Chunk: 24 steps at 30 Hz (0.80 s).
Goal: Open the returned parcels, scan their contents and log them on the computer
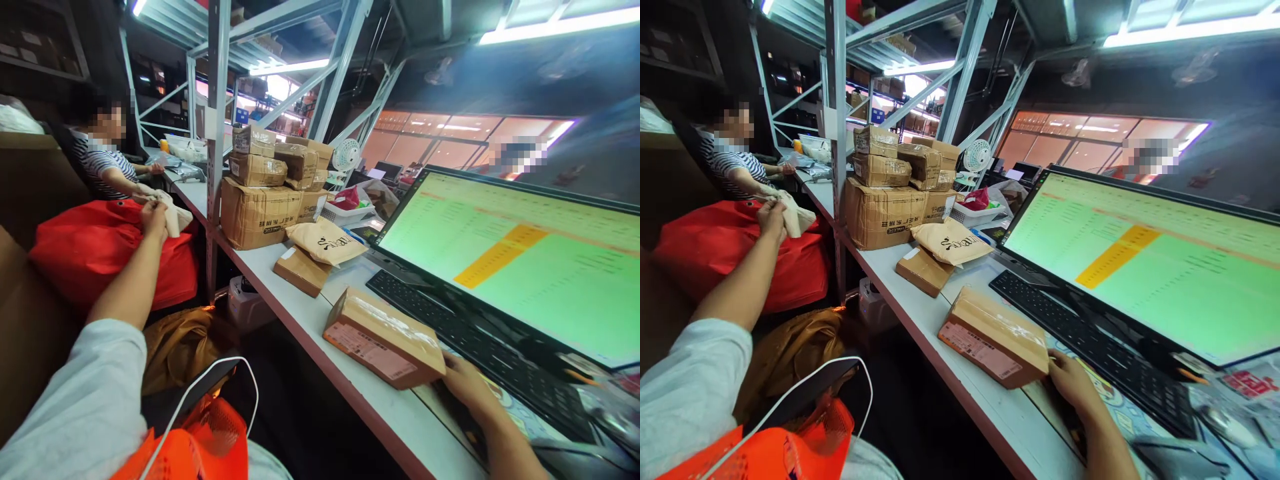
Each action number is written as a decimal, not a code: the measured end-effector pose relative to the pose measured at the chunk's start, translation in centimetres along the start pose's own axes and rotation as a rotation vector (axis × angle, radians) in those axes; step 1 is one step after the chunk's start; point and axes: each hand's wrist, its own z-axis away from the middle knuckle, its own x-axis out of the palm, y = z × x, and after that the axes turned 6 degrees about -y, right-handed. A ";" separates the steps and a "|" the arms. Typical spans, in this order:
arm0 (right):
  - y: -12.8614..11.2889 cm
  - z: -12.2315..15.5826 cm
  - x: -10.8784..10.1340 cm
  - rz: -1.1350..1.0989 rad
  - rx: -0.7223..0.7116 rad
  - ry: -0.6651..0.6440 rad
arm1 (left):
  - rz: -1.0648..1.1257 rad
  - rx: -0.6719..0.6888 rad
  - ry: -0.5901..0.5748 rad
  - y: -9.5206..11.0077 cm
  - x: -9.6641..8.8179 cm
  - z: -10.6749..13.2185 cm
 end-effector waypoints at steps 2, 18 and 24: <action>0.2 -0.3 0.1 -0.009 0.032 -0.029 | 0.093 0.018 -0.099 1.3 0.8 2.6; -12.0 7.7 -1.0 -0.134 -0.270 0.434 | 0.378 -0.379 -0.883 13.2 6.8 23.5; -23.9 9.7 4.1 -0.698 -0.778 -0.165 | 0.153 -0.489 -1.012 14.8 11.7 28.0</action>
